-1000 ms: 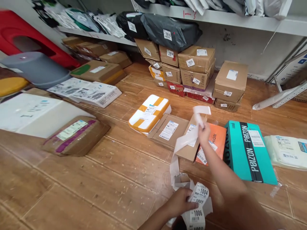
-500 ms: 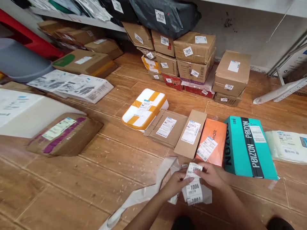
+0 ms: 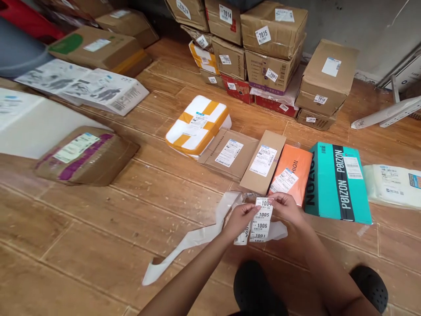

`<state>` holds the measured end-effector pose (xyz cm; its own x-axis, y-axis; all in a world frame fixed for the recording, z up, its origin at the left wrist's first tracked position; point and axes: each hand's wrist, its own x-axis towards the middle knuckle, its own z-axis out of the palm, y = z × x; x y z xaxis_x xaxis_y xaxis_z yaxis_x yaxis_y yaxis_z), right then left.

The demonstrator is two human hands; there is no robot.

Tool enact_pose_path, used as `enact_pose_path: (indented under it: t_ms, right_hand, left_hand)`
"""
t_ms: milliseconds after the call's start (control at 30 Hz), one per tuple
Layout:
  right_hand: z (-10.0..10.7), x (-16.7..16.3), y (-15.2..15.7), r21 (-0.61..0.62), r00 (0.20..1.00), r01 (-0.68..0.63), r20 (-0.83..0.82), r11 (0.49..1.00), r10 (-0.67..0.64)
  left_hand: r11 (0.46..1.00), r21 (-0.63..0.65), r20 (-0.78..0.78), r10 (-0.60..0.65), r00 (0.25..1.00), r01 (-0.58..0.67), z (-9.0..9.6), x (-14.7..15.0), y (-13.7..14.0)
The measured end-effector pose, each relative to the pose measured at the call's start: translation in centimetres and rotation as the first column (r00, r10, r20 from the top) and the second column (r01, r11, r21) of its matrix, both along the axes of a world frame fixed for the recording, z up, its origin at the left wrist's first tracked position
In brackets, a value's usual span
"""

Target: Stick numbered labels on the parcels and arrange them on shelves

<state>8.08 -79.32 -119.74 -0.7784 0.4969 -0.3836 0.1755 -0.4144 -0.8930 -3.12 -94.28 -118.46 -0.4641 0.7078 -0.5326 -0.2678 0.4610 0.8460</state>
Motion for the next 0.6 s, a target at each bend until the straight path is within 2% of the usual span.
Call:
enact_pose_path:
  t_ms: [400,500,600]
  right_hand:
    - [-0.6,0.5,-1.0,0.0,0.998,-0.026,0.049,1.0,0.026]
    - [-1.2,0.8,-1.3,0.051,0.999,-0.014,0.052,0.999,0.011]
    - [-1.8,1.3,-1.8,0.137,0.997,-0.021,0.071,0.99,0.011]
  left_hand:
    - [0.998,0.022,-0.001,0.053,0.999,-0.053,0.0,0.8,-0.3]
    - [0.996,0.014,-0.003,0.088,0.996,-0.087,-0.7,1.5,-0.2]
    - [0.989,-0.013,0.008,0.149,0.989,-0.149,-2.5,3.0,-0.1]
